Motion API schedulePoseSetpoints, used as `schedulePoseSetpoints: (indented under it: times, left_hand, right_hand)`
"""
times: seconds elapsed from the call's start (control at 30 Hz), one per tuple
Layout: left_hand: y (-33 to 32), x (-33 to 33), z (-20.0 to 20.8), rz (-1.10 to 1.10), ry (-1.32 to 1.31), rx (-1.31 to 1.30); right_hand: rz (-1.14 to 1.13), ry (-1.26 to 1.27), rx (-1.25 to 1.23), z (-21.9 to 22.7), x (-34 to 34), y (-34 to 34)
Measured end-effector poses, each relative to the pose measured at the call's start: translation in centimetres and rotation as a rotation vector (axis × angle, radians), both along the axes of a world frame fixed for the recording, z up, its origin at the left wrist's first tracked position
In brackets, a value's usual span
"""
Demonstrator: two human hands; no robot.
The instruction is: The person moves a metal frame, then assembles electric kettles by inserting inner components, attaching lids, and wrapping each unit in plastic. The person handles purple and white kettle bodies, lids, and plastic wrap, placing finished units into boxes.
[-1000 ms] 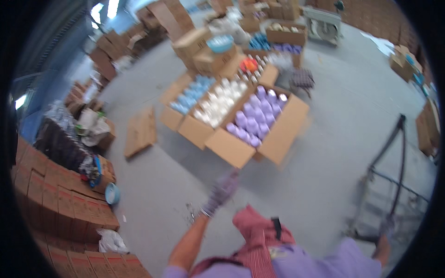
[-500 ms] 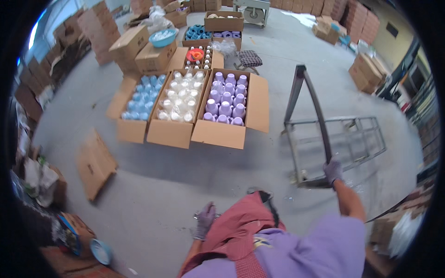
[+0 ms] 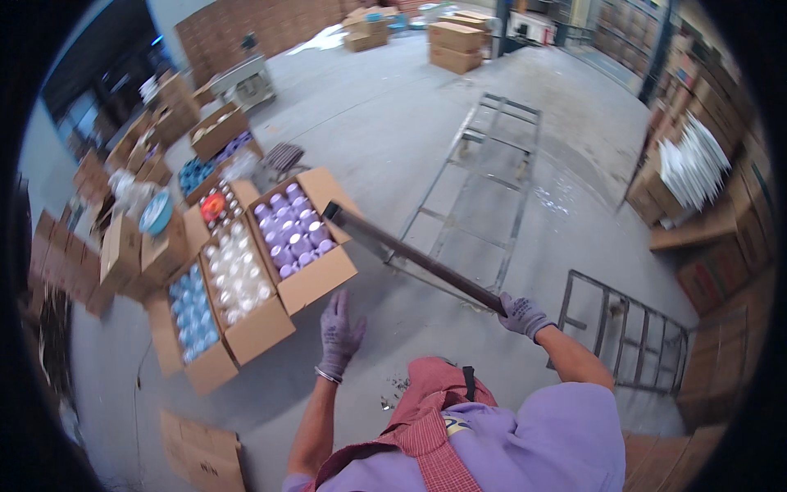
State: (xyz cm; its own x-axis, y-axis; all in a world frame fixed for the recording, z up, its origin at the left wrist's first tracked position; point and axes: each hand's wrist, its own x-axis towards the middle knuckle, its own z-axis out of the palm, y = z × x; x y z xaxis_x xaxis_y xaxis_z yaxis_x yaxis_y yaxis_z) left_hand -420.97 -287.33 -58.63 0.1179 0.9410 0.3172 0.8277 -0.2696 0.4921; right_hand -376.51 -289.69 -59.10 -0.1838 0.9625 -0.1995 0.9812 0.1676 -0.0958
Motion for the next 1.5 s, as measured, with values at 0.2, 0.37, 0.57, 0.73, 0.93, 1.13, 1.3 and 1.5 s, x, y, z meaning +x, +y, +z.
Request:
schedulePoseSetpoints:
  times: [0.2,0.37,0.57,0.73,0.93,1.13,1.3,1.5]
  left_hand:
    - [7.1,3.9,4.4,-0.261,0.44,0.09]
    - [13.2,7.9,4.0,-0.459,0.642,0.112]
    - [11.5,8.4,1.2,-0.455,0.642,0.071]
    - [6.6,2.7,1.3,-0.524,0.677,0.113]
    - [-2.0,-1.6,6.0,-0.892,0.998,-0.159]
    - [-11.4,-4.3,4.8,-1.206,0.797,-0.302]
    - [-19.4,-3.8,6.0,-1.221,0.659,-0.224]
    - [-23.6,-1.4,6.2,-1.265,0.551,-0.132]
  right_hand:
    - [-0.143,-0.026,-0.133,2.7,5.7,-6.8]
    - [-0.278,-0.01,-0.294,1.3,10.6,-9.8]
    - [-0.409,-0.048,-0.314,2.0,8.8,-13.9]
    - [-0.374,-0.077,-0.295,2.9,3.3,-19.9]
    - [-0.19,0.001,-0.352,3.2,-1.1,-30.2]
    - [-0.206,-0.093,-0.451,4.5,-4.3,-41.2]
    - [-0.202,-0.128,-0.469,3.9,-2.8,-48.0]
    - [-0.276,-0.135,-0.182,2.0,0.0,-52.8]
